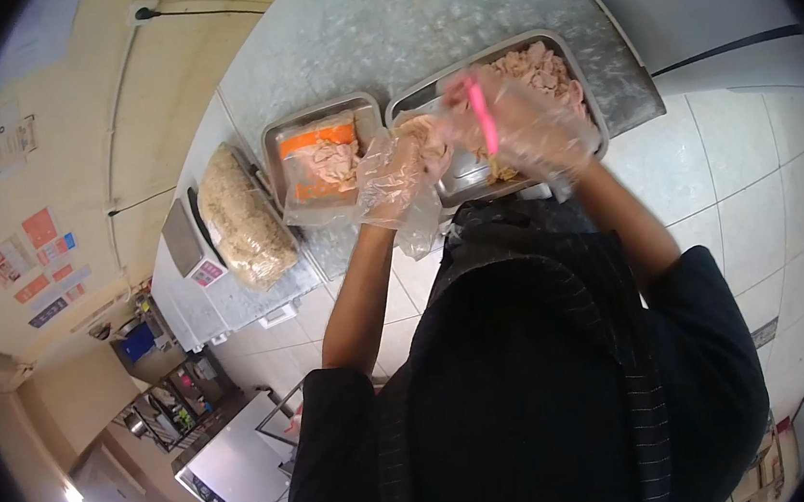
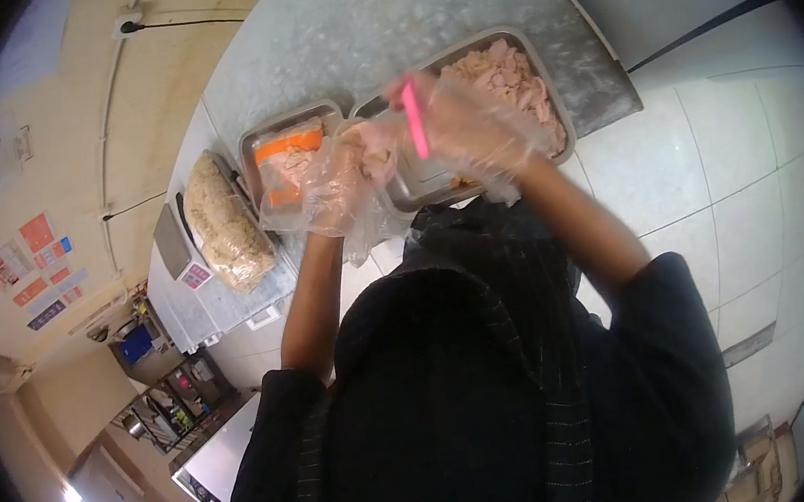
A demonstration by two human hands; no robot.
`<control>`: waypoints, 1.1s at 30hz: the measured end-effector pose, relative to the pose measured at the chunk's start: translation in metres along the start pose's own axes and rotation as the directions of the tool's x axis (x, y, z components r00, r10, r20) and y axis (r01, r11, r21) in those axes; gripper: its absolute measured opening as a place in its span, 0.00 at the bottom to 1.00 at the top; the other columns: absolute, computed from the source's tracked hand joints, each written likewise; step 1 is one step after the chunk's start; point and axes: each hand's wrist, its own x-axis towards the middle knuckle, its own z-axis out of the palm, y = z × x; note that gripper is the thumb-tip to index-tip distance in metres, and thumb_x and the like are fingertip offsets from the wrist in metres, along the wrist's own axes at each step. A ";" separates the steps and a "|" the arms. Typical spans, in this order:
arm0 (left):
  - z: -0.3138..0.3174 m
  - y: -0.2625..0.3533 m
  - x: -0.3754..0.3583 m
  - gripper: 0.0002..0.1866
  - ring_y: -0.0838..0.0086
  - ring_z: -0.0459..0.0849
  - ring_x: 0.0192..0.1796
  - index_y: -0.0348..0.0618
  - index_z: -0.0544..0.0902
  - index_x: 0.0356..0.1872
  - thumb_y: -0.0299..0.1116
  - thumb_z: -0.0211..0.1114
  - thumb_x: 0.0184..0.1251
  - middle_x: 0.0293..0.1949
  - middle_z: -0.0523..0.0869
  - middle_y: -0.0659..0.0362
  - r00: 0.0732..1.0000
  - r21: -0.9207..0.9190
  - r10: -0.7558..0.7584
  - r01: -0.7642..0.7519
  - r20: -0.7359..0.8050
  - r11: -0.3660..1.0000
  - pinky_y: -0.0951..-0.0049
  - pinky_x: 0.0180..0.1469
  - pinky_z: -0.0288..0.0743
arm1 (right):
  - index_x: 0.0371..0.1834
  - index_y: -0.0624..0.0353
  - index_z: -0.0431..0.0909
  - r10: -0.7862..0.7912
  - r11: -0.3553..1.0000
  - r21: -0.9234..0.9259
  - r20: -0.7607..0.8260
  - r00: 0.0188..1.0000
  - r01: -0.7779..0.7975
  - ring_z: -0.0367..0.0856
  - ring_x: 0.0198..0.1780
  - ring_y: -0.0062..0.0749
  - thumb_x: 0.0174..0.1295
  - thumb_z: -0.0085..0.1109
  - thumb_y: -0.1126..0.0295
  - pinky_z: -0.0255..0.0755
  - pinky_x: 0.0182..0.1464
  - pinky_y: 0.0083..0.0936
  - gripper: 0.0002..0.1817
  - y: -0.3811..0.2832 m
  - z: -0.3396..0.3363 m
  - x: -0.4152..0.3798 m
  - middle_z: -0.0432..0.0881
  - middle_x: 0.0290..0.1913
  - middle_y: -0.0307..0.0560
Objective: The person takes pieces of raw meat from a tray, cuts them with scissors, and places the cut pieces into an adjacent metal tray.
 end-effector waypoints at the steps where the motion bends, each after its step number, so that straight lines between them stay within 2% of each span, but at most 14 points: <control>1: 0.019 0.019 -0.001 0.08 0.72 0.79 0.30 0.42 0.79 0.33 0.36 0.61 0.61 0.27 0.80 0.58 0.998 0.280 -0.027 0.011 0.055 0.960 0.71 0.35 0.75 | 0.46 0.61 0.77 0.027 0.999 0.019 0.073 0.997 -0.028 0.77 0.37 0.29 0.58 0.64 0.45 0.71 0.41 0.27 0.28 0.012 0.009 -0.001 0.79 0.33 0.44; 3: 0.031 0.026 0.001 0.08 0.74 0.78 0.28 0.41 0.79 0.32 0.35 0.61 0.62 0.25 0.79 0.59 0.993 0.530 -0.066 0.003 0.098 0.848 0.72 0.33 0.75 | 0.45 0.58 0.78 0.120 0.988 0.086 0.096 0.988 -0.128 0.79 0.37 0.32 0.56 0.64 0.55 0.72 0.43 0.29 0.20 0.004 0.010 -0.006 0.81 0.34 0.46; 6: 0.029 0.021 0.006 0.09 0.74 0.78 0.27 0.39 0.80 0.33 0.35 0.62 0.62 0.24 0.80 0.60 1.000 0.205 -0.010 0.011 -0.005 0.979 0.70 0.31 0.74 | 0.41 0.60 0.79 0.141 0.972 0.193 -0.018 0.990 -0.135 0.79 0.35 0.32 0.58 0.63 0.58 0.72 0.41 0.29 0.17 0.020 0.010 -0.005 0.81 0.32 0.44; 8: 0.024 0.032 0.007 0.15 0.78 0.78 0.31 0.32 0.82 0.44 0.34 0.60 0.63 0.32 0.82 0.58 0.996 0.675 -0.082 0.038 0.033 0.737 0.77 0.34 0.71 | 0.40 0.60 0.79 0.132 0.972 0.207 -0.100 0.986 -0.109 0.78 0.33 0.30 0.58 0.64 0.59 0.72 0.39 0.28 0.16 0.011 0.000 -0.005 0.80 0.30 0.44; 10: 0.032 0.034 0.002 0.17 0.76 0.80 0.32 0.32 0.81 0.47 0.36 0.61 0.63 0.34 0.83 0.56 0.995 0.777 -0.071 -0.006 0.065 0.630 0.74 0.35 0.73 | 0.42 0.59 0.80 -0.035 0.999 -0.031 -0.127 0.991 0.032 0.75 0.36 0.23 0.60 0.65 0.56 0.70 0.42 0.25 0.18 0.004 -0.014 0.000 0.79 0.33 0.41; 11: 0.037 0.037 -0.003 0.19 0.73 0.81 0.32 0.33 0.80 0.49 0.38 0.62 0.63 0.35 0.84 0.55 0.993 0.866 -0.069 -0.047 0.094 0.497 0.72 0.36 0.74 | 0.43 0.60 0.80 0.080 0.986 -0.137 -0.119 0.990 -0.096 0.75 0.37 0.22 0.60 0.65 0.56 0.71 0.43 0.23 0.18 -0.014 -0.022 0.001 0.79 0.35 0.39; 14: 0.053 0.061 -0.012 0.23 0.72 0.84 0.44 0.35 0.74 0.57 0.38 0.61 0.66 0.38 0.86 0.53 0.980 0.965 -0.122 -0.129 0.159 0.228 0.71 0.48 0.76 | 0.43 0.60 0.79 0.049 0.999 0.014 -0.020 0.999 -0.048 0.74 0.39 0.22 0.60 0.65 0.55 0.70 0.45 0.22 0.19 -0.012 -0.023 0.015 0.78 0.35 0.37; 18: 0.053 0.040 -0.006 0.26 0.67 0.83 0.46 0.36 0.74 0.59 0.45 0.61 0.68 0.48 0.84 0.51 0.954 0.746 0.176 -0.301 0.244 0.595 0.69 0.52 0.75 | 0.38 0.60 0.80 -0.001 1.000 0.028 0.042 0.999 0.000 0.74 0.31 0.22 0.62 0.62 0.52 0.69 0.37 0.23 0.19 -0.033 -0.018 0.019 0.77 0.25 0.39; 20: 0.072 0.031 -0.008 0.28 0.72 0.81 0.48 0.36 0.72 0.61 0.49 0.59 0.70 0.47 0.83 0.53 0.981 -0.022 0.143 -0.142 0.134 0.990 0.70 0.53 0.74 | 0.42 0.59 0.79 0.046 0.961 0.260 0.190 0.981 -0.096 0.72 0.38 0.18 0.62 0.64 0.57 0.69 0.42 0.19 0.16 -0.039 -0.013 0.021 0.77 0.34 0.35; 22: 0.073 0.037 -0.003 0.28 0.75 0.78 0.49 0.36 0.71 0.62 0.48 0.60 0.70 0.49 0.82 0.57 0.991 0.158 0.112 -0.122 0.072 0.980 0.72 0.52 0.74 | 0.42 0.59 0.79 0.042 0.960 0.268 0.135 0.990 -0.077 0.73 0.38 0.17 0.62 0.64 0.57 0.69 0.41 0.19 0.16 -0.043 -0.007 0.021 0.77 0.35 0.35; 27: 0.073 0.054 -0.011 0.19 0.78 0.78 0.41 0.38 0.76 0.48 0.45 0.62 0.70 0.39 0.81 0.62 0.985 0.099 0.062 -0.046 -0.163 0.994 0.71 0.45 0.75 | 0.42 0.62 0.79 0.040 0.974 0.227 -0.101 0.994 -0.016 0.74 0.39 0.19 0.61 0.65 0.56 0.70 0.42 0.21 0.19 -0.016 0.001 0.013 0.80 0.36 0.38; 29: 0.069 0.066 -0.010 0.18 0.78 0.77 0.37 0.39 0.77 0.44 0.45 0.61 0.70 0.35 0.80 0.63 0.970 0.116 0.060 -0.033 -0.234 0.993 0.72 0.43 0.74 | 0.45 0.64 0.79 0.030 0.999 0.036 -0.268 0.963 -0.021 0.80 0.39 0.31 0.62 0.62 0.58 0.73 0.44 0.28 0.19 -0.004 0.010 0.008 0.83 0.38 0.48; 31: 0.066 0.079 -0.012 0.18 0.79 0.80 0.44 0.40 0.78 0.50 0.42 0.64 0.69 0.43 0.81 0.63 0.976 0.607 0.161 -0.039 -0.148 0.794 0.77 0.48 0.75 | 0.46 0.63 0.78 0.083 0.996 0.043 -0.236 0.968 -0.075 0.81 0.40 0.33 0.62 0.62 0.57 0.73 0.45 0.30 0.20 -0.003 0.006 0.001 0.84 0.38 0.49; 33: 0.052 0.073 0.002 0.16 0.79 0.77 0.38 0.41 0.78 0.45 0.45 0.60 0.70 0.36 0.80 0.62 0.972 0.628 0.228 -0.144 -0.055 0.765 0.75 0.43 0.73 | 0.47 0.63 0.78 0.133 0.991 0.051 -0.201 0.971 -0.125 0.81 0.40 0.36 0.61 0.62 0.57 0.73 0.46 0.31 0.21 -0.002 0.006 -0.008 0.84 0.39 0.50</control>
